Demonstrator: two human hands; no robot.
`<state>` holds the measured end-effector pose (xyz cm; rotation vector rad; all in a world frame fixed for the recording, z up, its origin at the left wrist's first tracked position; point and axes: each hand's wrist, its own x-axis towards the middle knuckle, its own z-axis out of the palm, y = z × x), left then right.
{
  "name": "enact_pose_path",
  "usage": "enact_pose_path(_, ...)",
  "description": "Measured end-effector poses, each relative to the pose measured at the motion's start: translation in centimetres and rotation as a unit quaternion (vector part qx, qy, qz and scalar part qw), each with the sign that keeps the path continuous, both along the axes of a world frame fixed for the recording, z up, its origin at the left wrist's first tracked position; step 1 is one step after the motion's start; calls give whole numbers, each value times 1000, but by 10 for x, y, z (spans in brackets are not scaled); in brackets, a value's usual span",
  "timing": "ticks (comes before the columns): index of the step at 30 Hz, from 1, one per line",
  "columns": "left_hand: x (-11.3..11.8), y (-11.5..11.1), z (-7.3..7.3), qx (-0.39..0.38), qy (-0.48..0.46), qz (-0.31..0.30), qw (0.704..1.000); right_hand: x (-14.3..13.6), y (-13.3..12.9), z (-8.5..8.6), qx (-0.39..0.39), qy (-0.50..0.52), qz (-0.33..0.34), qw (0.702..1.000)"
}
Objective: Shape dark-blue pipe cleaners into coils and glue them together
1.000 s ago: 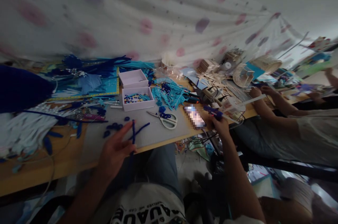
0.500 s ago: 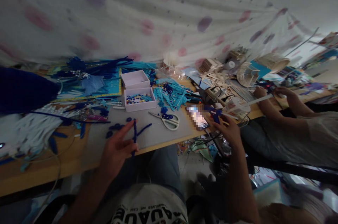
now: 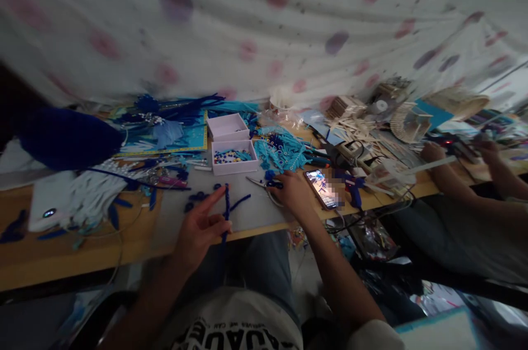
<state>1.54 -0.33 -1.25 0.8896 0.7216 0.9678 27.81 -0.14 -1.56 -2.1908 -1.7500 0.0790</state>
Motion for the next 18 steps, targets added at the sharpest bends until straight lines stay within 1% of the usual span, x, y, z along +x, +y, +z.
enact_pose_path(2,-3,-1,1,-1,3,12,1000,5,10,-5,-33,13,33,999)
enact_pose_path(4,-5,-1,1,-1,7,19,1000,11,14,-9,-36,34,53,997)
enact_pose_path(5,-5,-1,1,0,8,19,1000,13,15,-10,-32,40,54,997)
enact_pose_path(7,-3,1,1,4,10,15,1000,14,13,-10,-19,42,36,998)
enact_pose_path(9,-1,2,0,6,11,10,1000,9,6,-6,21,61,4,998)
enact_pose_path(10,0,3,-1,6,12,7,1000,4,1,-3,58,101,-9,993)
enact_pose_path(11,2,4,-1,7,11,3,1000,-3,-5,0,98,164,-20,981)
enact_pose_path(12,3,4,-2,7,10,-4,1000,-13,-11,4,138,258,-24,956)
enact_pose_path(13,4,5,-2,8,10,-12,1000,-23,-18,8,164,369,-25,915)
enact_pose_path(14,5,5,-3,10,9,-20,1000,-35,-24,13,157,473,-26,867)
enact_pose_path(15,6,5,-3,12,10,-29,999,-47,-29,16,151,554,-41,817)
enact_pose_path(16,6,5,-3,15,12,-36,999,-59,-33,20,144,617,-52,772)
enact_pose_path(17,6,5,-4,18,15,-43,999,-69,-36,23,132,663,-57,735)
enact_pose_path(18,6,4,-4,21,17,-48,998,-78,-38,25,116,694,-62,708)
